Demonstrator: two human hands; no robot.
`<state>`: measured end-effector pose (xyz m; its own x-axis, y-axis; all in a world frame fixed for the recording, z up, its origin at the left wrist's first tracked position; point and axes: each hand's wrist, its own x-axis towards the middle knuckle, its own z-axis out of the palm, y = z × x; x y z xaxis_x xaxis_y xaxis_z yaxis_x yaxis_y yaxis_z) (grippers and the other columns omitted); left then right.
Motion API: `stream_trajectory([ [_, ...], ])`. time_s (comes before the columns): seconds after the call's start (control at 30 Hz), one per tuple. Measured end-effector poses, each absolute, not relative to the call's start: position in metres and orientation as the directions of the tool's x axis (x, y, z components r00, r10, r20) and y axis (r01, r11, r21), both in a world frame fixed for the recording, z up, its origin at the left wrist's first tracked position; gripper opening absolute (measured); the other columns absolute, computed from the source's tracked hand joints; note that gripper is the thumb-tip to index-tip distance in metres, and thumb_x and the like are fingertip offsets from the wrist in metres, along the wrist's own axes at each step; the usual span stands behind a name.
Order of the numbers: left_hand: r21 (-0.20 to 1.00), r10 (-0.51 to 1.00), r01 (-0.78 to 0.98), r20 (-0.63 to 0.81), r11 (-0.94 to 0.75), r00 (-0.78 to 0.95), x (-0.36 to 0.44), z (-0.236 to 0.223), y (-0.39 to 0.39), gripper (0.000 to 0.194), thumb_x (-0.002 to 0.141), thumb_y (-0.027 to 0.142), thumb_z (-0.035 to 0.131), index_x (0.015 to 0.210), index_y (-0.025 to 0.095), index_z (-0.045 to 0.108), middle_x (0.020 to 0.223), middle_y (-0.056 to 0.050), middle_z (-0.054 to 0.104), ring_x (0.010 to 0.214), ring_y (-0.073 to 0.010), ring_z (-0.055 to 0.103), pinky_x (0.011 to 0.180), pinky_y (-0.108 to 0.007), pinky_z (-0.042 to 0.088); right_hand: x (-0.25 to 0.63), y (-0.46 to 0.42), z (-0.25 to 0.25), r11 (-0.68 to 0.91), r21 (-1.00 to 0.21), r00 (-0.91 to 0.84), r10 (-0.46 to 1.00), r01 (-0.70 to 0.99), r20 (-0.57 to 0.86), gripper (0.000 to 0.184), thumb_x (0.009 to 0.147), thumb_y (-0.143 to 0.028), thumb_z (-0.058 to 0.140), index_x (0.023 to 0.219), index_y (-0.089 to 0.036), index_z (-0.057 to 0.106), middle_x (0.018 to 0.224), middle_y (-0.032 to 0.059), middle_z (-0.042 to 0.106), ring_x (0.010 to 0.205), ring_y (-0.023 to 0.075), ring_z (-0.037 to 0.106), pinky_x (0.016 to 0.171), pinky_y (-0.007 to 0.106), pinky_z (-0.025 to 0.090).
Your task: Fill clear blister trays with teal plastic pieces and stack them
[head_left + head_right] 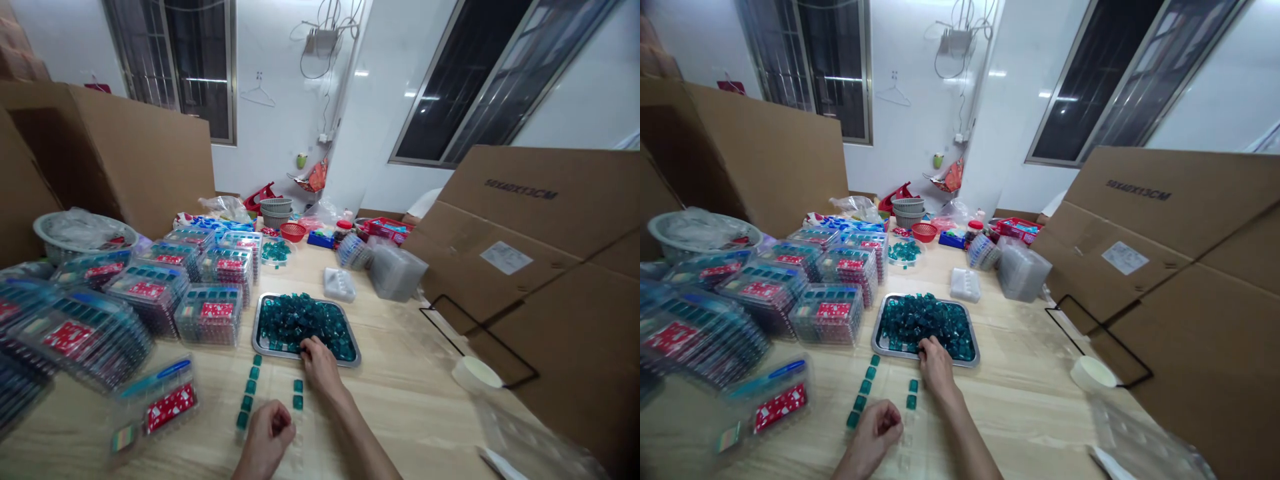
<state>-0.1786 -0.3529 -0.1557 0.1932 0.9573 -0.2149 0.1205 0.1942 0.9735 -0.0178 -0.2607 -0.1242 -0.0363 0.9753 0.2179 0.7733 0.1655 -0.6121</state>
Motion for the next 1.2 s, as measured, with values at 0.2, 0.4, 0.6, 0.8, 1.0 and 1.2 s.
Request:
stream_trajectory([
  [0.2,0.977,0.964,0.050,-0.213,0.207,0.157,-0.177,-0.155,-0.353,0.011,0.060,0.023,0.061,0.059,0.016,0.053,0.054,0.003,0.050,0.053,-0.0110,0.045,0.051,-0.023,0.034,-0.015,-0.268,-0.122,0.204,-0.711,-0.038,0.970,0.674,0.242,0.016,0.071,-0.007,0.046,0.071,-0.018,0.057,0.080,0.0020,0.053,0.075,0.0160,0.054,0.069,0.025,0.040],
  [0.4,0.912,0.955,-0.281,-0.278,0.297,0.108,-0.178,-0.130,-0.350,0.038,0.061,0.044,0.071,0.083,0.015,0.061,0.073,-0.003,0.061,0.063,-0.0147,0.057,0.058,-0.027,0.045,-0.019,-0.306,-0.111,0.043,-0.986,-0.093,0.995,0.163,0.028,0.013,0.074,-0.030,0.060,0.075,-0.018,0.055,0.065,-0.0008,0.058,0.059,0.0146,0.055,0.056,0.024,0.043],
  [0.6,0.882,0.954,-0.372,-0.236,0.290,0.185,-0.175,-0.108,-0.346,0.029,0.060,0.036,0.075,0.073,0.012,0.063,0.068,-0.003,0.063,0.059,-0.0118,0.055,0.057,-0.024,0.042,-0.031,-0.344,-0.113,-0.190,-0.970,-0.176,0.971,-0.154,-0.162,0.028,0.064,-0.040,0.074,0.069,-0.016,0.060,0.057,-0.0027,0.057,0.051,0.0112,0.051,0.051,0.022,0.038],
  [0.8,0.908,0.943,-0.262,-0.297,0.327,0.147,-0.172,-0.120,-0.340,0.022,0.051,0.022,0.071,0.062,0.016,0.053,0.050,0.005,0.052,0.046,-0.0080,0.046,0.045,-0.019,0.034,-0.028,-0.349,-0.122,-0.257,-0.959,-0.155,0.959,-0.124,-0.237,0.026,0.064,-0.037,0.071,0.068,-0.017,0.056,0.053,-0.0046,0.054,0.046,0.0099,0.049,0.049,0.021,0.038],
  [1.0,0.952,0.946,0.204,-0.266,0.228,0.184,-0.168,-0.126,-0.342,0.004,0.063,0.019,0.055,0.066,0.018,0.056,0.048,0.005,0.048,0.045,-0.0123,0.047,0.046,-0.023,0.032,-0.027,-0.351,-0.139,-0.206,-0.964,-0.088,0.971,0.166,-0.222,0.015,0.066,-0.032,0.056,0.062,-0.021,0.047,0.047,-0.0061,0.048,0.041,0.0118,0.046,0.042,0.021,0.034],
  [1.2,0.819,0.986,0.573,-0.091,-0.007,0.142,-0.162,-0.126,-0.346,0.015,0.067,0.009,0.051,0.068,0.018,0.062,0.068,-0.002,0.058,0.066,-0.0163,0.052,0.065,-0.028,0.035,-0.030,-0.351,-0.134,-0.010,-0.771,-0.017,0.999,0.637,-0.027,0.013,0.069,-0.014,0.042,0.062,-0.020,0.052,0.061,0.0018,0.060,0.062,0.0172,0.056,0.059,0.025,0.038],
])
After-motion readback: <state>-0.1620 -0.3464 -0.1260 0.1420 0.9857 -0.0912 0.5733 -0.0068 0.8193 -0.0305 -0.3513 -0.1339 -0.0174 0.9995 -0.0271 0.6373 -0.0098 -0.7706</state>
